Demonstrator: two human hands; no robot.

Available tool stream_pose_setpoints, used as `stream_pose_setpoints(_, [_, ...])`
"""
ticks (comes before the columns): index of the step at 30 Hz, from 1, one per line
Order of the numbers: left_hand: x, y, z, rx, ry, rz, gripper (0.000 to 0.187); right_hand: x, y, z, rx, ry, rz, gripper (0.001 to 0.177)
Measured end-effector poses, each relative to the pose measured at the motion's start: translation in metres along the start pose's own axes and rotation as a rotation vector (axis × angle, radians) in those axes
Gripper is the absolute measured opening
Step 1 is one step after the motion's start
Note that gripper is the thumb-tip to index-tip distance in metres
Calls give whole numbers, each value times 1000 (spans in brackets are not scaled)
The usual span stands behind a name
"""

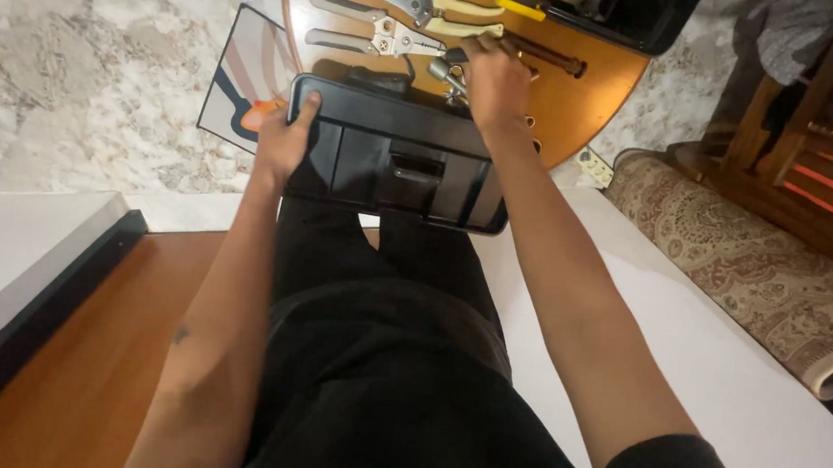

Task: The recorder is organizing a toolbox by removing tools, cleaning a tray with a cloth, and then placing the tools back.

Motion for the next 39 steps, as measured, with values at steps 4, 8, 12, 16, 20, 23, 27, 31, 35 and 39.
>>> stream_pose_setpoints(4, [-3,-14,1,-57,-105,192,58,16,-1,9,-40,124,-198,34])
stream_pose_setpoints(8, [-4,-17,7,-44,-151,160,62,10,10,-1,-197,31,-378,40])
stream_pose_setpoints(12, [-3,-41,16,-15,-171,168,61,-34,37,-13,-272,-26,-388,38])
stream_pose_setpoints(16, [-4,-46,24,-44,-230,187,62,-86,54,-40,-237,-136,15,35])
stream_pose_setpoints(20, [1,-43,39,-89,-242,195,63,-90,23,-72,46,-153,405,32])
stream_pose_setpoints(23, [8,-30,58,-155,-167,196,68,-79,1,-94,251,-155,521,30])
stream_pose_setpoints(27, [15,-20,73,-196,-83,183,73,-52,-45,-119,302,-195,336,40])
stream_pose_setpoints(31, [20,-37,68,-147,-62,152,70,-4,-117,-149,503,-301,286,45])
stream_pose_setpoints(35, [20,-44,72,-18,-64,101,61,43,-171,-169,719,-273,528,44])
stream_pose_setpoints(39, [20,-35,73,55,-78,145,56,47,-160,-171,863,-92,602,52])
Point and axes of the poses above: each hand's wrist, its own z-axis towards the middle knuckle, its own x-axis out of the palm, y = z × x, the point moved 6 cm from there along z, towards the middle knuckle, and after that the axes turned 12 degrees about y, right-handed, at the moved point
